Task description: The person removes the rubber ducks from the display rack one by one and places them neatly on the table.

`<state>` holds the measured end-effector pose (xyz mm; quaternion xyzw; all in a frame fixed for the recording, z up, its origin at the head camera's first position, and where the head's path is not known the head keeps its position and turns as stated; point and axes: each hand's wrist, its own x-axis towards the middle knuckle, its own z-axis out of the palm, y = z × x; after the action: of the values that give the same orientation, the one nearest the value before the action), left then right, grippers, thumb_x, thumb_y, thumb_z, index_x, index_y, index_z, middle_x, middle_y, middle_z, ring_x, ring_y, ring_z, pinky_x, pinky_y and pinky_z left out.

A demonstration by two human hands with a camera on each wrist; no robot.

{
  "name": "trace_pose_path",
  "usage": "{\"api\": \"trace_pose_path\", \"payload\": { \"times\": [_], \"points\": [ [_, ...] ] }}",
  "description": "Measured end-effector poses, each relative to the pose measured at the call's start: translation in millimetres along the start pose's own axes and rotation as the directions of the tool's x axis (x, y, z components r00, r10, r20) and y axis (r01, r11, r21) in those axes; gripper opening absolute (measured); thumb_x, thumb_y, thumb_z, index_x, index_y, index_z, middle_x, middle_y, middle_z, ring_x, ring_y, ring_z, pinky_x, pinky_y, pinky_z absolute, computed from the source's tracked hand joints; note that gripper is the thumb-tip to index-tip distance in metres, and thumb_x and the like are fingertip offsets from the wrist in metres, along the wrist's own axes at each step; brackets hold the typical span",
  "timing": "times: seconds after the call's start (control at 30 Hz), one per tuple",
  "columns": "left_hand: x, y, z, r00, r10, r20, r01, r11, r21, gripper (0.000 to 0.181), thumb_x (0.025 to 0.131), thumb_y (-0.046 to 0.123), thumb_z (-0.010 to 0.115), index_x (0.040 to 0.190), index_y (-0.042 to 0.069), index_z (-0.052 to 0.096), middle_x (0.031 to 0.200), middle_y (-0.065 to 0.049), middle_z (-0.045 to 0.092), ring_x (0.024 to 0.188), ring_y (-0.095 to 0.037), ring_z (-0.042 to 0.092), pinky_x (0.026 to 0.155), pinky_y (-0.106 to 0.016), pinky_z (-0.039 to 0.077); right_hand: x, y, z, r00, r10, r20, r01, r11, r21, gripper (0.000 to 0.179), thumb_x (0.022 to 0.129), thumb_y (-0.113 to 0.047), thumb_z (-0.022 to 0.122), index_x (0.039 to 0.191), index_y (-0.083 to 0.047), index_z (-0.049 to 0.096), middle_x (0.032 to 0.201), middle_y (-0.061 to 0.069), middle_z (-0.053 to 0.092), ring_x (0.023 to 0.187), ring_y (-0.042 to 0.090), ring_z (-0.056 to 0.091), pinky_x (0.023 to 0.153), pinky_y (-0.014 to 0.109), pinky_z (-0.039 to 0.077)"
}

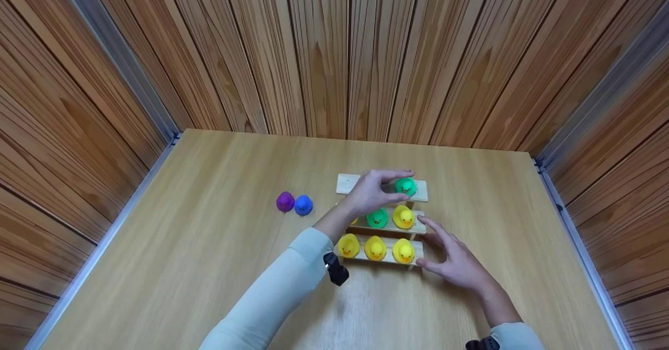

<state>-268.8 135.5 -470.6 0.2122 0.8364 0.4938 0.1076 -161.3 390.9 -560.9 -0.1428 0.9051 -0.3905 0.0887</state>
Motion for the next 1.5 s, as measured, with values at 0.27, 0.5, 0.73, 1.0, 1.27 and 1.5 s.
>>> {"api": "trace_pose_path", "payload": {
  "times": [0.27, 0.5, 0.73, 1.0, 1.27, 1.5],
  "points": [
    [1.7, -1.1, 1.1, 1.000, -0.012, -0.018, 0.013, 1.000, 0.009, 0.044, 0.101, 0.026, 0.087, 0.143, 0.034, 0.078, 0.160, 0.016, 0.069, 0.153, -0.009, 0.062, 0.131, -0.031, 0.050, 1.1, -1.9, -0.9, 1.000, 0.007, 0.015, -0.008, 0.999, 0.042, 0.094, 0.106, -0.027, 0.080, 0.180, -0.030, 0.022, 0.165, 0.026, 0.061, 0.152, 0.042, 0.059, 0.122, 0.092, 0.030],
    [0.1, -2.8, 0.8, 0.998, 0.005, -0.066, -0.003, 1.000, 0.029, 0.038, 0.101, 0.023, 0.087, 0.137, 0.033, 0.081, 0.150, 0.015, 0.076, 0.138, -0.007, 0.070, 0.120, -0.024, 0.057, 0.6, -1.5, 0.6, 1.000, 0.007, 0.017, -0.008, 0.999, 0.046, 0.092, 0.107, -0.027, 0.079, 0.180, -0.030, 0.021, 0.165, 0.028, 0.060, 0.153, 0.044, 0.059, 0.121, 0.093, 0.028],
    [-1.9, -5.2, -1.7, 0.993, 0.049, -0.106, -0.044, 0.998, 0.050, 0.035, 0.100, 0.020, 0.088, 0.135, 0.026, 0.083, 0.140, 0.007, 0.080, 0.123, -0.006, 0.072, 0.108, -0.015, 0.059, 1.2, -1.7, 0.2, 1.000, 0.002, 0.010, -0.003, 0.999, 0.037, 0.094, 0.107, -0.027, 0.080, 0.180, -0.029, 0.021, 0.164, 0.029, 0.061, 0.153, 0.058, 0.054, 0.122, 0.092, 0.029],
    [-1.6, -4.8, -4.2, 0.990, 0.053, -0.133, -0.049, 0.998, 0.034, 0.034, 0.100, 0.017, 0.088, 0.133, 0.023, 0.084, 0.137, 0.006, 0.080, 0.116, -0.003, 0.073, 0.102, -0.011, 0.058, 2.0, -1.7, -0.2, 1.000, 0.013, 0.007, -0.013, 1.000, 0.025, 0.096, 0.105, -0.029, 0.082, 0.180, -0.030, 0.022, 0.163, 0.029, 0.062, 0.153, 0.056, 0.053, 0.123, 0.089, 0.032],
    [-2.2, -3.3, -11.4, 0.988, 0.045, -0.149, -0.039, 0.998, 0.040, 0.035, 0.101, 0.019, 0.087, 0.135, 0.024, 0.083, 0.142, 0.007, 0.078, 0.130, -0.008, 0.073, 0.111, -0.017, 0.059, 2.7, -1.2, -0.8, 1.000, 0.010, 0.008, -0.010, 0.999, 0.031, 0.095, 0.106, -0.028, 0.081, 0.180, -0.029, 0.021, 0.162, 0.030, 0.063, 0.153, 0.057, 0.054, 0.121, 0.093, 0.028],
    [-5.2, -10.1, -24.2, 0.986, 0.037, -0.165, -0.033, 0.999, 0.028, 0.034, 0.101, 0.016, 0.087, 0.134, 0.023, 0.083, 0.141, 0.003, 0.078, 0.129, -0.012, 0.074, 0.113, -0.022, 0.061, 1.4, 0.2, -1.6, 0.999, 0.026, 0.022, -0.027, 0.999, 0.032, 0.095, 0.107, -0.029, 0.079, 0.181, -0.028, 0.019, 0.164, 0.031, 0.060, 0.155, 0.059, 0.052, 0.121, 0.094, 0.026]
  ]
}}
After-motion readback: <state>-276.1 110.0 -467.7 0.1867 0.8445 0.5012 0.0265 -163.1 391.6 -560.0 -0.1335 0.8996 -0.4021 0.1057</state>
